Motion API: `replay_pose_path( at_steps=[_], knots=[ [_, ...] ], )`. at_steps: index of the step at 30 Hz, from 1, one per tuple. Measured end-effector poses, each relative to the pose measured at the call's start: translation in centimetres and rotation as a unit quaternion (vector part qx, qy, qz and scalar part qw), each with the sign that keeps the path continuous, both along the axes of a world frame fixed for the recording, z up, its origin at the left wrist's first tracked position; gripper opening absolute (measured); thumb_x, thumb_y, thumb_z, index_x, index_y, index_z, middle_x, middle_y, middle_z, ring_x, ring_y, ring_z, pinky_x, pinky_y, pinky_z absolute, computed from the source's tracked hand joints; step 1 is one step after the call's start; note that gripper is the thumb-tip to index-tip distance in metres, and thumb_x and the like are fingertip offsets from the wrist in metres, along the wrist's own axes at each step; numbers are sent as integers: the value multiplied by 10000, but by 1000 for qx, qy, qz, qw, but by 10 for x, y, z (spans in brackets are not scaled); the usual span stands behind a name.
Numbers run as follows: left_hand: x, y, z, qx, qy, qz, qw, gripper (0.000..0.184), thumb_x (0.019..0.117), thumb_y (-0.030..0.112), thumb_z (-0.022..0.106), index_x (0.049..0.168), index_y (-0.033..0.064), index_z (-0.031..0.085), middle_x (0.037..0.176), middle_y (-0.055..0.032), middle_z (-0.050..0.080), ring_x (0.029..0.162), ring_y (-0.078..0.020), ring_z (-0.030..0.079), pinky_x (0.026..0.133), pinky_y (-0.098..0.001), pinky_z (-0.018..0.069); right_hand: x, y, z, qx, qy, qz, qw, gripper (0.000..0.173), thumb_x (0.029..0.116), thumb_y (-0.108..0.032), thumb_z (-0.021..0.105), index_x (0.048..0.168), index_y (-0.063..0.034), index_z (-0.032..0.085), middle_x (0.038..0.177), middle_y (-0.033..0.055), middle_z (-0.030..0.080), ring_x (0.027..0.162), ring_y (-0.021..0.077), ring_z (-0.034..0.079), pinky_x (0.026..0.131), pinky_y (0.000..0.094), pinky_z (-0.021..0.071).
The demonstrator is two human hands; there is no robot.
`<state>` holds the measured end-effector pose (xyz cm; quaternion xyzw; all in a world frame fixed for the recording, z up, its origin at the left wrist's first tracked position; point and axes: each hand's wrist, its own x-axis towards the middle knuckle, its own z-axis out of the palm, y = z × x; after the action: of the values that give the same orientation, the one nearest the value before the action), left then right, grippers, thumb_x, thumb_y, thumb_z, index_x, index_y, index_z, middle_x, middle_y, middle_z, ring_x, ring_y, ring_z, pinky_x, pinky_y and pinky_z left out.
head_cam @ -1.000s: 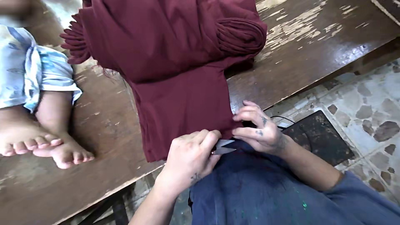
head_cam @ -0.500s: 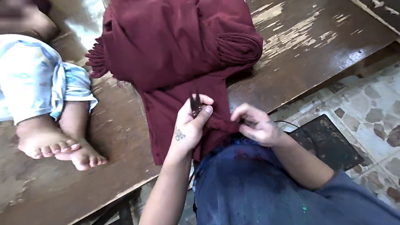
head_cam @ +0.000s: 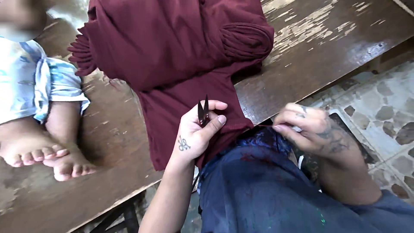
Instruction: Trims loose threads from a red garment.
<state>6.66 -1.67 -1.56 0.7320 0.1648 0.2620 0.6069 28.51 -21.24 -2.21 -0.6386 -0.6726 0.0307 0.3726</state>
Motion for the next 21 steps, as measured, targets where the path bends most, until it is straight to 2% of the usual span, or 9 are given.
replay_pose_path(
  at_steps=[2, 3, 4, 5, 7, 10, 12, 16, 21],
  knots=[
    [2, 1, 1, -5, -1, -2, 1000, 254, 959, 56, 610, 1195, 96, 693, 672, 84, 603, 539, -7, 546, 503, -153, 483, -22, 18, -1, 22, 0, -7, 1000, 318, 943, -369, 681, 1077, -87, 741, 1082, 122, 685, 1017, 214, 665, 840, 339, 574],
    [3, 1, 0, -8, 0, 0, 1000, 253, 967, 57, 591, 1194, 99, 696, 669, 80, 593, 528, -9, 532, 487, -154, 469, -33, 31, -5, 40, 7, 5, 999, 372, 931, -387, 705, 1164, -97, 723, 1202, 166, 658, 1130, 277, 638, 918, 409, 562],
    [3, 0, 0, -8, 2, 3, 1000, 252, 975, 61, 575, 1193, 100, 693, 681, 75, 597, 530, -9, 531, 483, -154, 465, -42, 44, -12, 69, 15, 21, 997, 356, 931, -360, 713, 1182, -108, 726, 1269, 192, 638, 1207, 321, 609, 969, 460, 545],
    [1, -1, 0, 1, 8, 9, 1000, 250, 985, 69, 562, 1198, 100, 688, 711, 69, 618, 552, -8, 549, 499, -155, 478, -49, 55, -18, 105, 28, 37, 993, 264, 944, -296, 704, 1122, -106, 753, 1281, 206, 644, 1258, 351, 590, 1018, 497, 517],
    [-7, -2, 3, 60, 35, 23, 997, 284, 1016, 126, 536, 1279, 103, 641, 806, 55, 662, 638, -20, 603, 575, -176, 526, -53, 62, -21, 170, 74, 73, 980, 130, 968, -169, 673, 934, -81, 762, 1206, 174, 684, 1293, 329, 574, 1093, 482, 478],
    [-38, -1, 13, 224, 101, 40, 969, 472, 1058, 356, 503, 1469, 128, 468, 933, 27, 621, 769, -37, 598, 677, -227, 538, -46, 46, -12, 179, 82, 86, 977, 163, 998, -169, 651, 902, -75, 743, 1160, 127, 694, 1302, 274, 570, 1111, 413, 481],
    [-58, -7, 26, 318, 132, 37, 938, 483, 1058, 444, 483, 1425, 130, 492, 978, 4, 631, 798, -36, 594, 701, -239, 529, -43, 35, -11, 182, 64, 68, 979, 154, 980, -167, 679, 890, -69, 756, 1132, 133, 701, 1275, 274, 583, 1093, 392, 489],
    [-61, -31, 54, 478, 136, 3, 868, 297, 1038, 333, 555, 1221, 135, 680, 945, -65, 699, 816, -149, 658, 679, -322, 517, -46, 27, -10, 191, 39, 38, 980, 120, 952, -153, 694, 873, -78, 744, 1139, 140, 690, 1255, 260, 591, 1067, 376, 506],
    [-39, -43, 57, 591, 163, -3, 790, 263, 1024, 202, 546, 1208, 158, 728, 920, -80, 717, 745, -247, 641, 594, -381, 440, -52, 29, -6, 206, 44, 31, 977, 129, 937, -125, 664, 835, -63, 713, 1138, 151, 681, 1234, 255, 604, 1047, 372, 524]
  ],
)
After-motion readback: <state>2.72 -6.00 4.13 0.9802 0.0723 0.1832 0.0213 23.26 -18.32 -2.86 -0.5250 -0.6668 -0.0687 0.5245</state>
